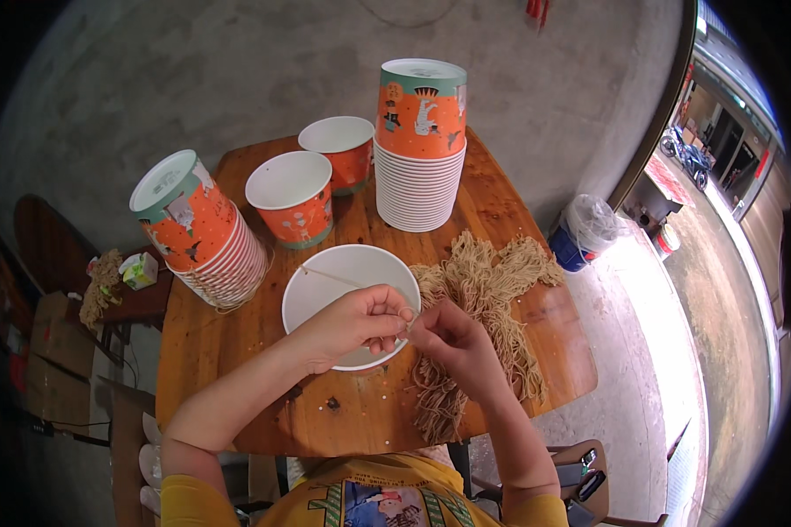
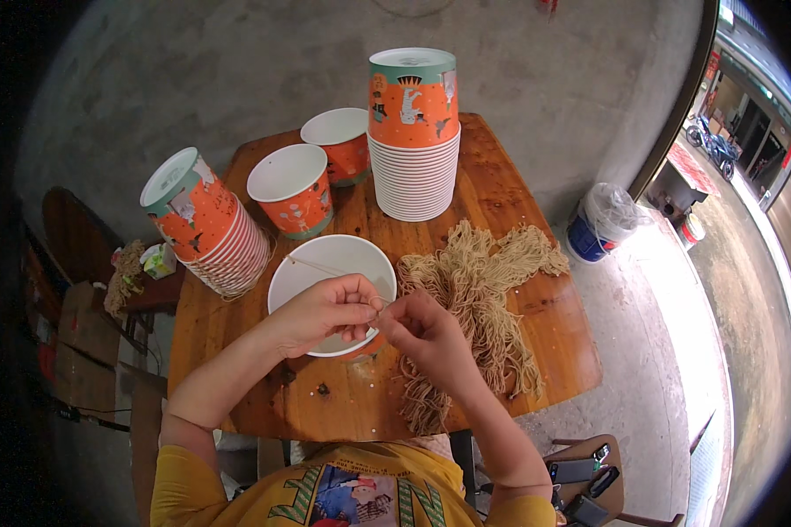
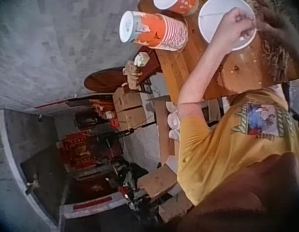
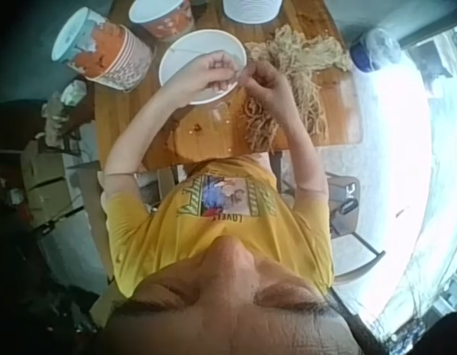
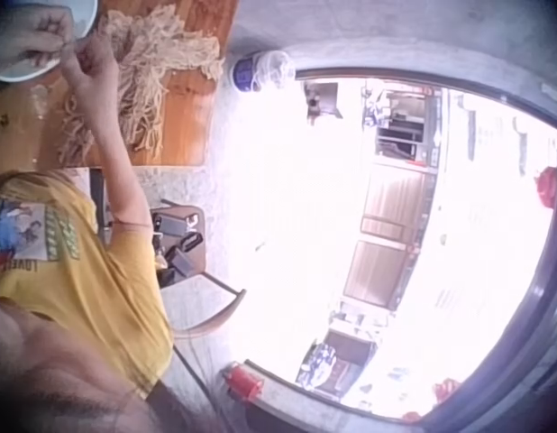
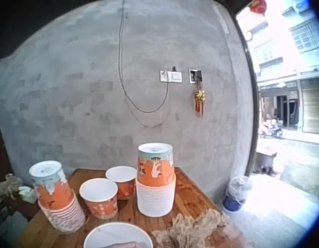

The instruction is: The person is tying bundles of dried fibers and placing them into patterned paper cups on a wooden table.

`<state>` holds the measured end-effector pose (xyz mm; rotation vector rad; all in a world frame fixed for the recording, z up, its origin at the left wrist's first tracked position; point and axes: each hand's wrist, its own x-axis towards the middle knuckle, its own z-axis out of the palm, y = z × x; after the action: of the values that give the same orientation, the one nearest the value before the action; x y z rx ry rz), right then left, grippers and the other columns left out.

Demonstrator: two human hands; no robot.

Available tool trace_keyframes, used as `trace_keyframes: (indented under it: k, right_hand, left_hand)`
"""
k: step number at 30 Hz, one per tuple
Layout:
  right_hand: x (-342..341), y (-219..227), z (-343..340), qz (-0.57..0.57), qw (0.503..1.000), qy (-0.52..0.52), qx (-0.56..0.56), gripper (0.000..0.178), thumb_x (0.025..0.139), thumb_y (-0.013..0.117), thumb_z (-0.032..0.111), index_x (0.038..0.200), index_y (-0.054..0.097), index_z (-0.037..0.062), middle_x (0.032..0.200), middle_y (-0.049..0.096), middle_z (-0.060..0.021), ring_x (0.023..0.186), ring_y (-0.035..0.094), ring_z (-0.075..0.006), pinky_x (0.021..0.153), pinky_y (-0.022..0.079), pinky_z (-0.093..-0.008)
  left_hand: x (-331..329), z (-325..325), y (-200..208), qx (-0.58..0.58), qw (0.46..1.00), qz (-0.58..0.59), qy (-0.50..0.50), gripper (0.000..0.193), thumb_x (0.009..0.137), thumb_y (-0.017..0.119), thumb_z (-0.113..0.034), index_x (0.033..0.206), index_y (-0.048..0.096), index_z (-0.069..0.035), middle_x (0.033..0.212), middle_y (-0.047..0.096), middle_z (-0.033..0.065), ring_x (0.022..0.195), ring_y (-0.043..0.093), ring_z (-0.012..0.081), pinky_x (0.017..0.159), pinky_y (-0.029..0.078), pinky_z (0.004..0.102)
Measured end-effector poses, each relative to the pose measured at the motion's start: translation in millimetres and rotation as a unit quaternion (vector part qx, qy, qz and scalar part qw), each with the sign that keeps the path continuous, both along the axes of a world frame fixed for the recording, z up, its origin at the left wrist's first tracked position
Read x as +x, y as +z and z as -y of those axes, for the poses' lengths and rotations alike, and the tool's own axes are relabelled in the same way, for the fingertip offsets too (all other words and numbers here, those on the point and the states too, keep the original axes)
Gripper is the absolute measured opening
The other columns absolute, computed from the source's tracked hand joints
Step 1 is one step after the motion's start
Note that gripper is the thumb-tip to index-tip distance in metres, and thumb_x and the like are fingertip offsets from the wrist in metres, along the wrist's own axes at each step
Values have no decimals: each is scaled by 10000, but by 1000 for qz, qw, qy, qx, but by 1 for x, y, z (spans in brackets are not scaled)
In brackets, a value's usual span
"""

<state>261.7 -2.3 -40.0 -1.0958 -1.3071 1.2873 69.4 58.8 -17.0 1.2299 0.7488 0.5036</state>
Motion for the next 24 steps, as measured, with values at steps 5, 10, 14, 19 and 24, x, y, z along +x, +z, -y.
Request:
trace_keyframes:
  k: [5, 10, 14, 19, 24]
  right_hand:
    - [-7, -2, 6, 164, 971, -62, 164, 88, 838, 714, 91, 865, 641, 51, 790, 502, -6, 703, 482, -119, 629, 404, -255]
    - [-12, -7, 5, 225, 932, -94, 267, 148, 773, 745, 65, 897, 671, 96, 769, 510, -40, 738, 517, -217, 658, 433, -329]
    - [-14, -6, 6, 283, 895, -118, 324, 176, 750, 755, 47, 899, 692, 118, 768, 514, -33, 725, 516, -217, 648, 439, -327]
    - [-11, -3, 7, 319, 869, -115, 360, 209, 744, 760, 41, 928, 711, 127, 761, 523, -30, 726, 522, -213, 646, 449, -326]
    - [-9, -2, 6, 348, 867, -91, 346, 222, 758, 739, 49, 960, 713, 137, 774, 533, -30, 748, 538, -226, 667, 473, -337]
  left_hand:
    - [2, 2, 6, -51, 999, -7, 17, 139, 912, 587, -98, 1045, 572, -62, 879, 582, -3, 737, 556, 62, 625, 453, 201]
    - [2, 3, 12, -81, 996, -16, 25, 147, 906, 594, -121, 1047, 575, -88, 929, 576, -16, 809, 549, 66, 665, 458, 220]
    - [4, 3, 14, -69, 996, -48, 41, 130, 907, 595, -123, 1033, 572, -96, 899, 568, -17, 801, 543, 65, 663, 457, 221]
    - [4, 1, 3, 4, 998, -59, 31, 113, 917, 596, -115, 1021, 565, -81, 878, 560, -8, 760, 537, 62, 638, 462, 215]
    - [1, 0, 1, 36, 997, -52, 38, 118, 930, 585, -94, 1042, 566, -61, 867, 558, 7, 712, 529, 65, 626, 463, 210]
